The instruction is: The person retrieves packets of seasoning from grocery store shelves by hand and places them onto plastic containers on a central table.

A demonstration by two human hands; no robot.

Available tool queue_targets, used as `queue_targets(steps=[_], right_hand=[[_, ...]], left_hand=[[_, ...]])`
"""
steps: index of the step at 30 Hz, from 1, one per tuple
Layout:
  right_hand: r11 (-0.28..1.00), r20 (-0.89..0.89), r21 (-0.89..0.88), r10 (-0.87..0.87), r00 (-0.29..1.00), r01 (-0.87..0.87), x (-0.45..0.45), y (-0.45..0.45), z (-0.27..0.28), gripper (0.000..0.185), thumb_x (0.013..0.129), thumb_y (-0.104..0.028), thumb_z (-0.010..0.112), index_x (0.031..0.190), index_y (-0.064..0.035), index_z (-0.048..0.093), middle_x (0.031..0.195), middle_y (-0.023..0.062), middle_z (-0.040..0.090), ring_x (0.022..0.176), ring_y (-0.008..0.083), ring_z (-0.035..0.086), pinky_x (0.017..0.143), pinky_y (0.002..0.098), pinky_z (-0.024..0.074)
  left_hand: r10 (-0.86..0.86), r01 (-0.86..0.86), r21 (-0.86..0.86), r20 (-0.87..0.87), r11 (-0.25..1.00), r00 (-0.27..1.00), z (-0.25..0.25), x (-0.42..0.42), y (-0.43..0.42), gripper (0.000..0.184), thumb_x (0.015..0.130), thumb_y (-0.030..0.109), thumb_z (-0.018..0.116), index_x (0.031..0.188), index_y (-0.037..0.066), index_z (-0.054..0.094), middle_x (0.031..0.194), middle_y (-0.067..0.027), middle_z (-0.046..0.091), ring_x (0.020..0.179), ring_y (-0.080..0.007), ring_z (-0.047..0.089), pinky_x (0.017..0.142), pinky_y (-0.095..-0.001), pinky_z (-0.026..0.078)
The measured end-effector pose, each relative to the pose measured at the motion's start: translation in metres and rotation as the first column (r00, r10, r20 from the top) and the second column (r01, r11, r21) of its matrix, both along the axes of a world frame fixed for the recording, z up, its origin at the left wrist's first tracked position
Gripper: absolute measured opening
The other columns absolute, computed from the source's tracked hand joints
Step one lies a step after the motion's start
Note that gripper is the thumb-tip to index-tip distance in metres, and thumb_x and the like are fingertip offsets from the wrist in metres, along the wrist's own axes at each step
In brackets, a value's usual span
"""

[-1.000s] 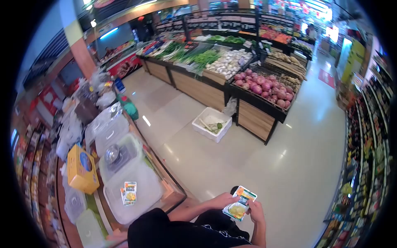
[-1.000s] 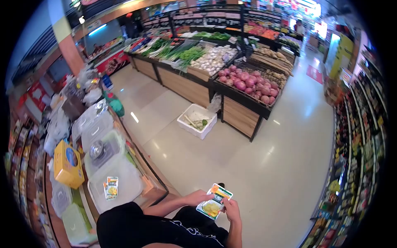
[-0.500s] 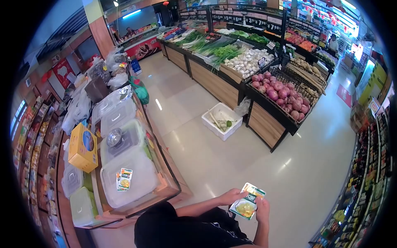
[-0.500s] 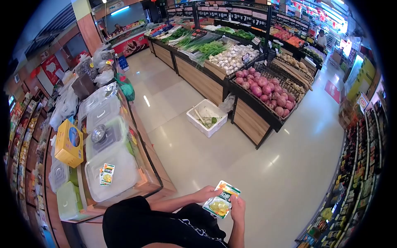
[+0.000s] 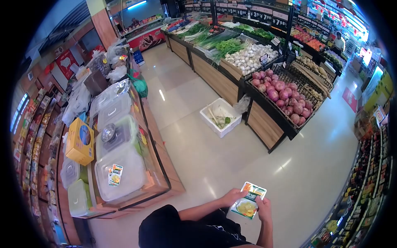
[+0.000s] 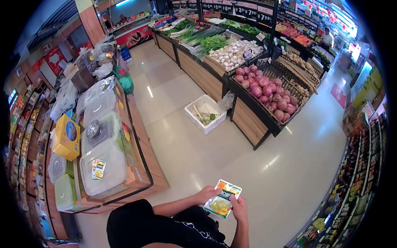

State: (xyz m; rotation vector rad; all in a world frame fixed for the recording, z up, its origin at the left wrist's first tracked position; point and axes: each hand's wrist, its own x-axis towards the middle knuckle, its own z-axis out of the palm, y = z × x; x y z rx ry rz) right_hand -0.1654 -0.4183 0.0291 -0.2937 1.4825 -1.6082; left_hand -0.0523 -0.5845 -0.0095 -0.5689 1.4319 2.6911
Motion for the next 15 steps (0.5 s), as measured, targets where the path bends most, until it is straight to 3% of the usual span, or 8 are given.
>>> queue_targets(steps=[2, 5, 8, 12, 15], right_hand=[[0.999, 0.068, -0.048, -0.001, 0.998, 0.004, -0.009, 0.006, -0.003, 0.024, 0.098, -0.02, 0.055, 0.103, 0.0017, 0.066, 0.091, 0.0046, 0.069, 0.074, 0.0098, 0.063, 0.063, 0.0227, 0.0499], [0.992, 0.084, -0.125, -0.005, 0.996, 0.015, -0.022, 0.019, -0.014, 0.024, 0.097, -0.019, 0.058, 0.104, 0.0027, 0.066, 0.094, 0.0059, 0.069, 0.076, 0.0108, 0.064, 0.066, 0.024, 0.0511], [0.982, 0.103, -0.187, -0.014, 0.995, 0.033, -0.018, 0.032, -0.006, 0.024, 0.096, -0.018, 0.059, 0.103, 0.0036, 0.066, 0.095, 0.0069, 0.069, 0.078, 0.0116, 0.064, 0.069, 0.0249, 0.0514], [0.966, 0.114, -0.258, 0.038, 0.993, -0.008, -0.017, 0.049, -0.003, 0.023, 0.096, -0.017, 0.059, 0.103, 0.0037, 0.066, 0.096, 0.0079, 0.07, 0.08, 0.0121, 0.065, 0.072, 0.0255, 0.0513], [0.978, 0.147, -0.203, 0.074, 0.986, -0.044, -0.021, 0.07, -0.012, 0.024, 0.096, -0.017, 0.056, 0.101, 0.0047, 0.065, 0.097, 0.0099, 0.069, 0.08, 0.0141, 0.065, 0.074, 0.0276, 0.0517]], left_hand=[[0.01, -0.01, 0.051, -0.001, 0.999, 1.0, 0.001, -0.007, 0.008, 0.041, 0.1, 0.034, 0.051, 0.108, -0.004, 0.065, 0.095, -0.006, 0.068, 0.083, -0.0106, 0.063, 0.075, -0.0266, 0.051], [-0.071, 0.069, -0.128, -0.009, 0.989, 0.997, 0.01, -0.019, 0.009, 0.042, 0.1, 0.035, 0.052, 0.105, -0.004, 0.067, 0.094, -0.005, 0.068, 0.083, -0.0095, 0.062, 0.076, -0.0264, 0.051], [-0.154, 0.147, -0.182, -0.021, 0.972, 0.988, 0.017, -0.022, 0.012, 0.043, 0.1, 0.036, 0.052, 0.103, -0.004, 0.068, 0.092, -0.0042, 0.068, 0.083, -0.0088, 0.062, 0.076, -0.0268, 0.051], [-0.055, 0.052, -0.165, -0.016, 0.985, 0.998, 0.022, -0.022, 0.038, 0.042, 0.1, 0.037, 0.052, 0.106, -0.003, 0.066, 0.097, -0.0043, 0.067, 0.086, -0.0096, 0.062, 0.079, -0.027, 0.05], [-0.025, 0.027, -0.194, 0.013, 0.981, 1.0, 0.017, -0.014, 0.064, 0.042, 0.1, 0.036, 0.052, 0.108, -0.003, 0.065, 0.099, -0.0046, 0.067, 0.087, -0.0096, 0.061, 0.079, -0.0266, 0.05]])
